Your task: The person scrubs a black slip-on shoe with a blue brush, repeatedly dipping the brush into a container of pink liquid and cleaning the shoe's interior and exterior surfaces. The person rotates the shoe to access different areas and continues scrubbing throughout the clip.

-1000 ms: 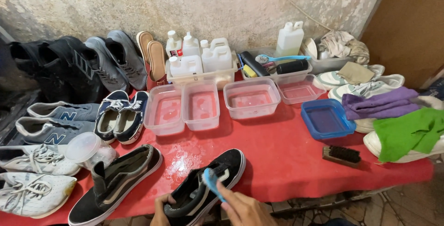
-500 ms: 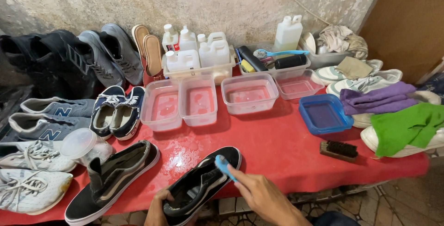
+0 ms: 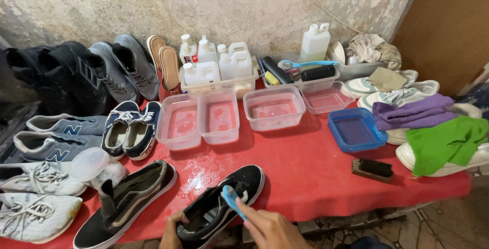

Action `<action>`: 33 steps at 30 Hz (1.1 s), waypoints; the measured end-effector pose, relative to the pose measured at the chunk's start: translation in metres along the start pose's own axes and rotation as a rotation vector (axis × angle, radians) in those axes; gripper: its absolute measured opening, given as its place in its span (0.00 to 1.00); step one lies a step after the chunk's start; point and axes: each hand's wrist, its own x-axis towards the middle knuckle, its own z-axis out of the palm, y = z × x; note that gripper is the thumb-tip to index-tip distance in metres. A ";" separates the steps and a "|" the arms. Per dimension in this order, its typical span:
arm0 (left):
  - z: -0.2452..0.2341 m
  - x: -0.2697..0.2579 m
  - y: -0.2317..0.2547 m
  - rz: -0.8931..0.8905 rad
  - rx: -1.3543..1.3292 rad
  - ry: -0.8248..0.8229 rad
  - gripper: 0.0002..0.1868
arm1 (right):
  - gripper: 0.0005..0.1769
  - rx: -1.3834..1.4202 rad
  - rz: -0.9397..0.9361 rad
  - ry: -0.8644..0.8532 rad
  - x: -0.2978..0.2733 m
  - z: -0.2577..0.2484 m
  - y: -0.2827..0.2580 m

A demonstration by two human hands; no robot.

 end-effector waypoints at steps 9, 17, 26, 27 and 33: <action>-0.009 -0.012 0.066 -0.214 0.152 0.046 0.39 | 0.33 -0.166 -0.112 0.091 0.008 0.004 0.018; -0.010 -0.006 0.040 -0.131 0.147 -0.059 0.40 | 0.34 -0.266 -0.218 0.116 0.004 0.016 0.019; -0.016 -0.007 0.028 0.227 0.048 -0.089 0.36 | 0.36 -0.260 -0.207 0.030 -0.001 0.012 0.008; -0.018 -0.006 0.029 0.179 0.032 -0.153 0.36 | 0.36 -0.260 -0.209 0.049 0.002 0.009 0.010; -0.009 -0.007 0.024 0.305 0.062 -0.042 0.35 | 0.36 -0.385 -0.269 0.086 -0.003 0.018 0.010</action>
